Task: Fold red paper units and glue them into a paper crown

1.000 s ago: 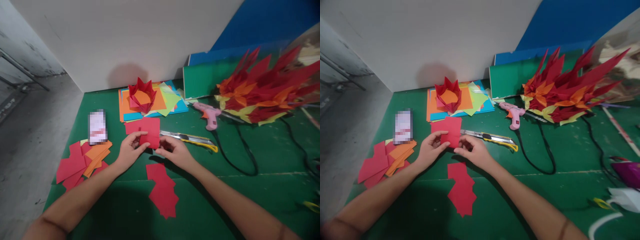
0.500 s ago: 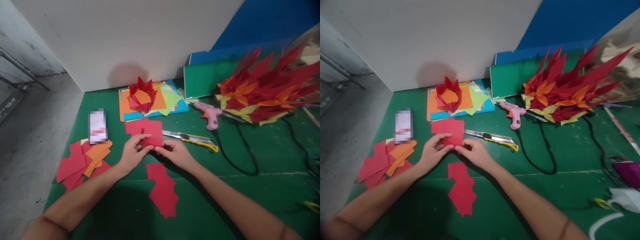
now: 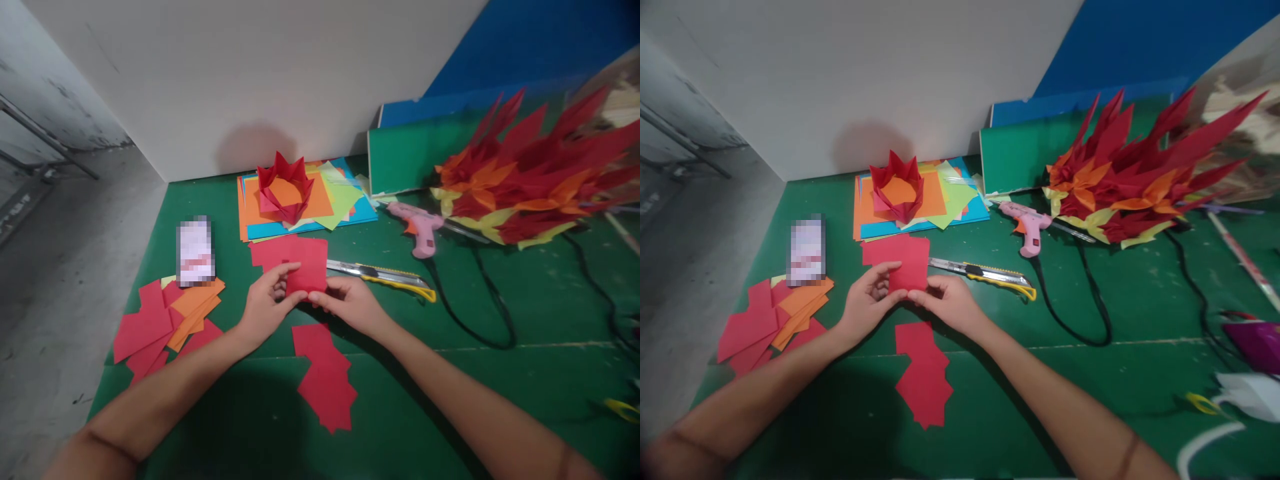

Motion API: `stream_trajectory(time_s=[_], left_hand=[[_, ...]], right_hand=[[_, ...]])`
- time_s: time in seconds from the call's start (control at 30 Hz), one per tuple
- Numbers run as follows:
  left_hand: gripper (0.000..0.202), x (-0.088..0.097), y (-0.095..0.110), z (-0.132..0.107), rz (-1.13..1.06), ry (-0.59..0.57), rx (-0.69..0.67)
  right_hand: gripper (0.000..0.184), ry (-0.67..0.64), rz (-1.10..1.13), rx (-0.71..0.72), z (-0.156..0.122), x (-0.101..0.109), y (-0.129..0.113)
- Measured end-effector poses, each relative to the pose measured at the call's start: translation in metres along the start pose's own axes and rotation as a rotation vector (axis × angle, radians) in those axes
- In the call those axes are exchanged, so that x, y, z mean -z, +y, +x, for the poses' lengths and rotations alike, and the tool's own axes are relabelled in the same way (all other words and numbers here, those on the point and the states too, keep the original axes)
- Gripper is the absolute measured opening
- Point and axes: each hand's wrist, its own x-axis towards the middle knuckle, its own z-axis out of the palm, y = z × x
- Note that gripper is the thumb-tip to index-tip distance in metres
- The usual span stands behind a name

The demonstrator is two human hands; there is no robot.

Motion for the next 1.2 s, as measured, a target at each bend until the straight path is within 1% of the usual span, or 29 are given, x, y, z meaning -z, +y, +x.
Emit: stream_trajectory(time_s=[0.13, 0.27, 0.37, 0.53, 0.63, 0.77, 0.83, 0.9, 1.2], left_hand=[[0.055, -0.001, 0.000, -0.001, -0.060, -0.011, 0.048], [0.058, -0.002, 0.000, -0.002, -0.078, -0.013, 0.067], [0.051, -0.002, -0.001, -0.001, -0.050, 0.010, 0.033], [0.030, -0.003, 0.000, -0.002, -0.013, 0.033, -0.028], [0.018, -0.002, 0.005, -0.002, 0.028, 0.002, -0.060], [0.002, 0.001, 0.010, -0.002, 0.190, -0.051, -0.207], [0.005, 0.003, 0.011, -0.001, 0.256, -0.060, -0.255], [0.008, 0.003, 0.011, -0.001, 0.281, -0.072, -0.266], [0.009, 0.004, 0.009, 0.000, 0.342, -0.094, -0.232]], right_hand=[[0.035, 0.015, 0.008, -0.006, 0.000, -0.001, 0.000], [0.036, 0.020, 0.005, -0.020, -0.001, -0.001, -0.001], [0.035, 0.026, -0.007, -0.029, -0.001, -0.001, -0.001], [0.037, 0.030, -0.029, -0.033, -0.001, 0.000, -0.002], [0.037, 0.028, -0.043, -0.029, 0.000, 0.000, -0.002], [0.039, 0.026, -0.078, -0.020, 0.000, 0.001, -0.002], [0.039, 0.026, -0.084, -0.027, 0.000, 0.001, -0.002], [0.039, 0.024, -0.085, -0.035, 0.000, 0.001, -0.003], [0.037, 0.024, -0.104, -0.025, 0.002, 0.001, 0.001]])
